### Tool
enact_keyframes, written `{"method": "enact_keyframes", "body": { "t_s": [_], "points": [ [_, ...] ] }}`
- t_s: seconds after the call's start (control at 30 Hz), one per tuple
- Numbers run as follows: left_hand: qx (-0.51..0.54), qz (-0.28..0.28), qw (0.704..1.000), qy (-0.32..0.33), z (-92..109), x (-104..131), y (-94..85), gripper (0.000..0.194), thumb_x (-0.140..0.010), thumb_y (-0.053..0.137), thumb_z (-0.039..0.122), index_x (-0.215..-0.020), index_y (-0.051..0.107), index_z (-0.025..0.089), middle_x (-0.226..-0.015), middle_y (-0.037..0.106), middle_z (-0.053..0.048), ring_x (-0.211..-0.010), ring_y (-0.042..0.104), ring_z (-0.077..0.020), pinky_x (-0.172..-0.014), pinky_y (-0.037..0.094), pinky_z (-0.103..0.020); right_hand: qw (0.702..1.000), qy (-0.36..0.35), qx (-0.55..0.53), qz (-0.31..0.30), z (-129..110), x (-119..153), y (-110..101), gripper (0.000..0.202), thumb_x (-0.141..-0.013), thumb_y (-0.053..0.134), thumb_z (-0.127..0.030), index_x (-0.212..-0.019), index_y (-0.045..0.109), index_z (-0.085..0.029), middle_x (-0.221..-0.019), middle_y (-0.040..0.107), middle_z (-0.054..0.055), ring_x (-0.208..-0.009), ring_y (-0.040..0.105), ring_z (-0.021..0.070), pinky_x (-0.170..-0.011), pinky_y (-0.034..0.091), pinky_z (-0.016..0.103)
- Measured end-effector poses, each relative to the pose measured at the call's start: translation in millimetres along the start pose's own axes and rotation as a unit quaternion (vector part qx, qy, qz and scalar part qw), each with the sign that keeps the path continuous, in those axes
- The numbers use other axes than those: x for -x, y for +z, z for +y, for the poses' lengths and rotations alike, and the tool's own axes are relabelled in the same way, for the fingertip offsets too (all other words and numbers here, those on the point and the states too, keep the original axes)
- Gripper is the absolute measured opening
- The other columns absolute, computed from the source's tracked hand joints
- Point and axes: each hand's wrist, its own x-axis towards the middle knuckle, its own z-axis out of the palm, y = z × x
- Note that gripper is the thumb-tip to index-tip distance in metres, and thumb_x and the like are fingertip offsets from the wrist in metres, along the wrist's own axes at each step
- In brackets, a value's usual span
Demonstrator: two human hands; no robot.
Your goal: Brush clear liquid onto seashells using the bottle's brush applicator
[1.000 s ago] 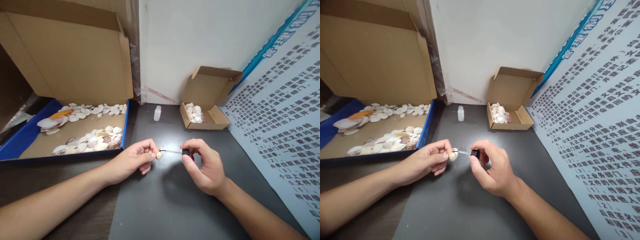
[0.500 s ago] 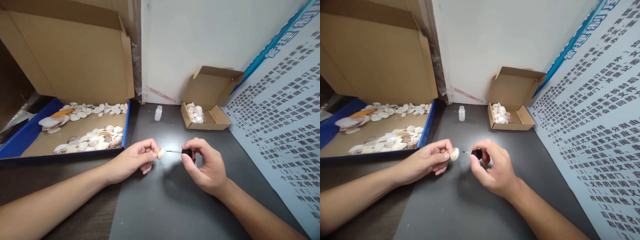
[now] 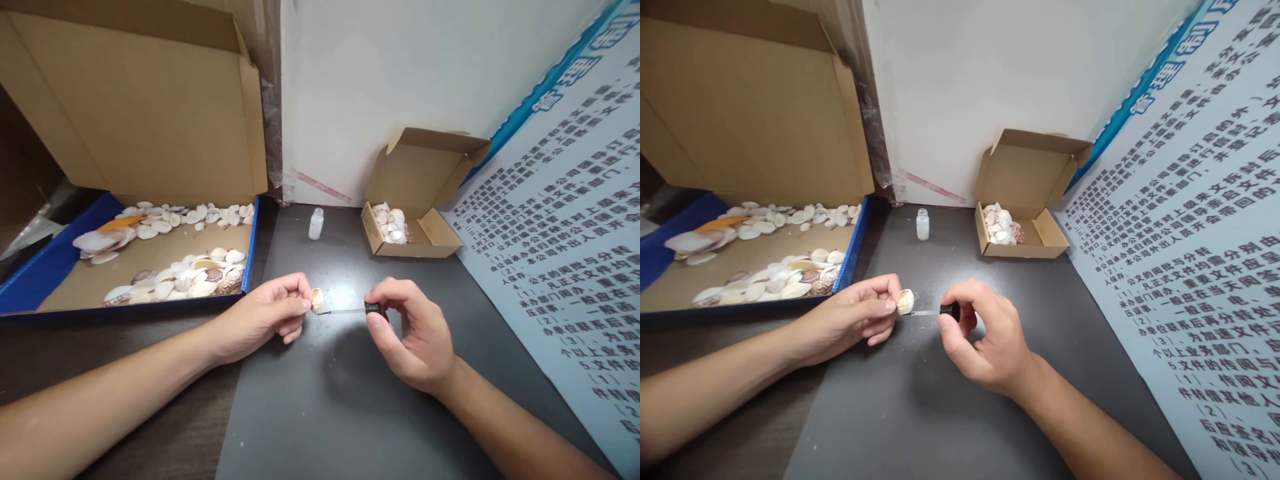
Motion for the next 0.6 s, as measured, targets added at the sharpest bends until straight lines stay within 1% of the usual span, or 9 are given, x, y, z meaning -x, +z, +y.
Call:
{"method": "enact_keyframes", "body": {
  "t_s": [0.1,0.2,0.27,0.33,0.43,0.5,0.6],
  "points": [
    [0.003,-0.002,1.000,0.000,-0.4,0.3,0.1,0.017,-0.086,0.064,0.022,-0.077,0.051,0.017,-0.057,0.042,0.008,-0.047,0.033,-0.0046,-0.048,0.037,-0.019,1.000,0.002,-0.004,-0.009,0.1,1.1,1.0,0.021,-0.083,0.056,-0.012,-0.098,0.049,-0.024,-0.068,0.051,-0.006,-0.051,0.050,0.0101,-0.049,0.045,0.023],
    [0.004,-0.002,1.000,-0.001,-0.2,0.7,0.5,0.016,-0.086,0.065,0.021,-0.077,0.051,0.017,-0.058,0.043,0.008,-0.047,0.033,-0.0045,-0.048,0.038,-0.019,1.000,0.012,-0.003,-0.002,-0.2,1.8,1.5,0.022,-0.080,0.058,-0.012,-0.094,0.047,-0.024,-0.070,0.050,-0.006,-0.050,0.049,0.0092,-0.048,0.044,0.022],
    [0.005,0.001,1.000,-0.002,0.3,0.9,0.6,0.017,-0.085,0.065,0.021,-0.077,0.051,0.017,-0.059,0.044,0.008,-0.047,0.033,-0.0045,-0.048,0.038,-0.019,1.000,0.015,-0.017,0.002,-0.3,2.2,1.5,0.021,-0.080,0.056,-0.012,-0.093,0.046,-0.025,-0.068,0.048,-0.007,-0.050,0.048,0.0089,-0.049,0.044,0.022],
    [0.003,0.002,1.000,-0.006,0.7,0.9,0.6,0.017,-0.086,0.064,0.022,-0.077,0.051,0.017,-0.057,0.042,0.008,-0.048,0.033,-0.0049,-0.048,0.038,-0.018,0.999,0.018,-0.028,-0.004,-0.3,2.6,1.3,0.021,-0.080,0.055,-0.012,-0.094,0.045,-0.025,-0.066,0.046,-0.008,-0.049,0.049,0.0090,-0.051,0.045,0.022],
    [0.000,0.001,1.000,-0.009,1.2,0.6,0.5,0.016,-0.087,0.063,0.022,-0.077,0.051,0.018,-0.054,0.037,0.009,-0.048,0.032,-0.0053,-0.049,0.037,-0.018,0.999,0.041,-0.007,-0.022,-0.3,3.2,0.4,0.023,-0.078,0.058,-0.012,-0.093,0.044,-0.025,-0.064,0.045,-0.008,-0.048,0.047,0.0085,-0.047,0.041,0.021],
    [0.000,0.002,1.000,-0.007,1.5,0.4,0.6,0.016,-0.087,0.063,0.022,-0.077,0.051,0.018,-0.055,0.039,0.008,-0.048,0.032,-0.0050,-0.049,0.037,-0.018,0.998,0.055,0.003,-0.024,-0.3,3.6,-0.3,0.024,-0.076,0.059,-0.012,-0.092,0.044,-0.025,-0.065,0.045,-0.008,-0.047,0.044,0.0081,-0.046,0.039,0.021],
    [0.001,0.003,1.000,-0.005,1.6,0.2,0.7,0.016,-0.086,0.065,0.023,-0.078,0.051,0.017,-0.057,0.041,0.008,-0.048,0.032,-0.0049,-0.049,0.038,-0.018,0.998,0.056,-0.034,-0.022,0.2,4.1,-0.4,0.022,-0.080,0.055,-0.014,-0.097,0.046,-0.025,-0.071,0.049,-0.006,-0.053,0.048,0.0093,-0.051,0.044,0.022]
  ]
}}
